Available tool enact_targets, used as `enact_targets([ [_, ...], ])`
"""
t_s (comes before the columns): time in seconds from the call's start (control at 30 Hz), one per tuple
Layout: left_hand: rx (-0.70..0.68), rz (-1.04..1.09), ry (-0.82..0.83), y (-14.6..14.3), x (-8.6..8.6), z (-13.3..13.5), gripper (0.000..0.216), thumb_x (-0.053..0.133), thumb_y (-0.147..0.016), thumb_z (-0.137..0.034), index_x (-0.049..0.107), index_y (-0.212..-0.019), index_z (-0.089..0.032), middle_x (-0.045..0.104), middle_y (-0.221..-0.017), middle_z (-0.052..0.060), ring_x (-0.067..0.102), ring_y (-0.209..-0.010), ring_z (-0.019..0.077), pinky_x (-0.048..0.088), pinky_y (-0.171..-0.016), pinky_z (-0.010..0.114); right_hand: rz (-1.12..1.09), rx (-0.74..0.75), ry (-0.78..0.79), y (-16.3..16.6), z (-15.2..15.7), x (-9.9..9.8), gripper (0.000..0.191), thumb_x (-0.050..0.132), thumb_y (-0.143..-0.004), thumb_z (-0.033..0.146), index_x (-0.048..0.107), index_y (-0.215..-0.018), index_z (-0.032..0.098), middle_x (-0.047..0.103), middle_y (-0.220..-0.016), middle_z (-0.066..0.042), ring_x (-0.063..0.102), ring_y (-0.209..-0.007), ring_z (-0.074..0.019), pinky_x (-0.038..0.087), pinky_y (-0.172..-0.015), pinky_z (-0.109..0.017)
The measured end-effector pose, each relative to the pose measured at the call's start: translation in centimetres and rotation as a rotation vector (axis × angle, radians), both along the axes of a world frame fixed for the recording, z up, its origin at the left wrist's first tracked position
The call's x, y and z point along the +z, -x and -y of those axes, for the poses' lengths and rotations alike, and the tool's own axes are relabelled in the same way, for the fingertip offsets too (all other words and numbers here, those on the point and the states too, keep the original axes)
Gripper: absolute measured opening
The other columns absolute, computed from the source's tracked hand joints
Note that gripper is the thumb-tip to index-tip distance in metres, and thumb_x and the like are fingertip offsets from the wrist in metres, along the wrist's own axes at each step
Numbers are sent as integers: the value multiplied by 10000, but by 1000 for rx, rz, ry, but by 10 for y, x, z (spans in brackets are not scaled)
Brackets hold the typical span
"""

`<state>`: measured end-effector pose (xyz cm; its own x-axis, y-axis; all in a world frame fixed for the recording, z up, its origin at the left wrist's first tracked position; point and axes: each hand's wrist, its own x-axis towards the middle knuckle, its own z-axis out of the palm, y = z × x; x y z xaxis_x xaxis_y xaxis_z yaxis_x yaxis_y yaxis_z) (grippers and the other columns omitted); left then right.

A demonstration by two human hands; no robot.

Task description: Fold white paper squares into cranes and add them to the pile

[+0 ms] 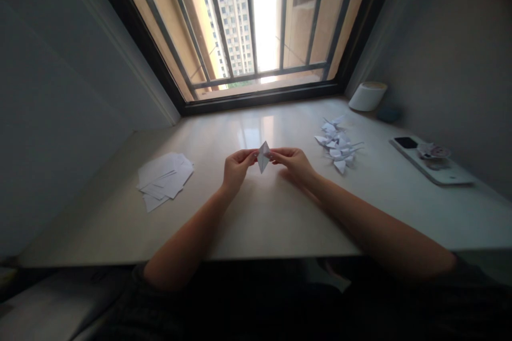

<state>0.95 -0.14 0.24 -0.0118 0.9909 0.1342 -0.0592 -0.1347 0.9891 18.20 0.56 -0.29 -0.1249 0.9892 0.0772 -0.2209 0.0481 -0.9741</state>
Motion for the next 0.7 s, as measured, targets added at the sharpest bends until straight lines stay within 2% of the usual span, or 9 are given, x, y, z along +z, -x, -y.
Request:
enact_targets([
  [0.23, -24, 50, 2, -6, 0, 3, 308, 776, -648, -389, 721, -845, -157, 739, -830, 67, 678, -760, 185, 503, -800, 357, -62, -85, 2, 2, -2, -5, 343, 801, -596, 438, 748, -840, 203, 737, -770, -45, 643, -675, -148, 494, -644, -285],
  [0.5, -82, 24, 24, -7, 2, 5, 447, 787, -635, -364, 649, -1014, -169, 733, -780, 48, 674, -732, 175, 493, -756, 326, -22, -132, -47, 2, 1, -2, 356, 816, -566, 428, 737, -827, 199, 726, -702, -36, 644, -642, -164, 501, -654, -319],
  [0.6, -134, -21, 74, -7, 1, 4, 433, 770, -656, -384, 675, -1013, -159, 730, -776, 55, 666, -715, 167, 486, -714, 299, 10, -129, -98, 2, 3, -2, 309, 795, -603, 424, 751, -825, 213, 746, -778, -46, 668, -711, -197, 521, -710, -353],
  [0.7, -154, -39, 113, -7, 0, 5, 372, 747, -677, -428, 709, -927, -155, 729, -791, 68, 662, -709, 168, 480, -679, 285, 112, -128, -166, 2, 4, -3, 270, 746, -677, 426, 759, -858, 227, 751, -846, -52, 674, -763, -218, 523, -733, -373],
])
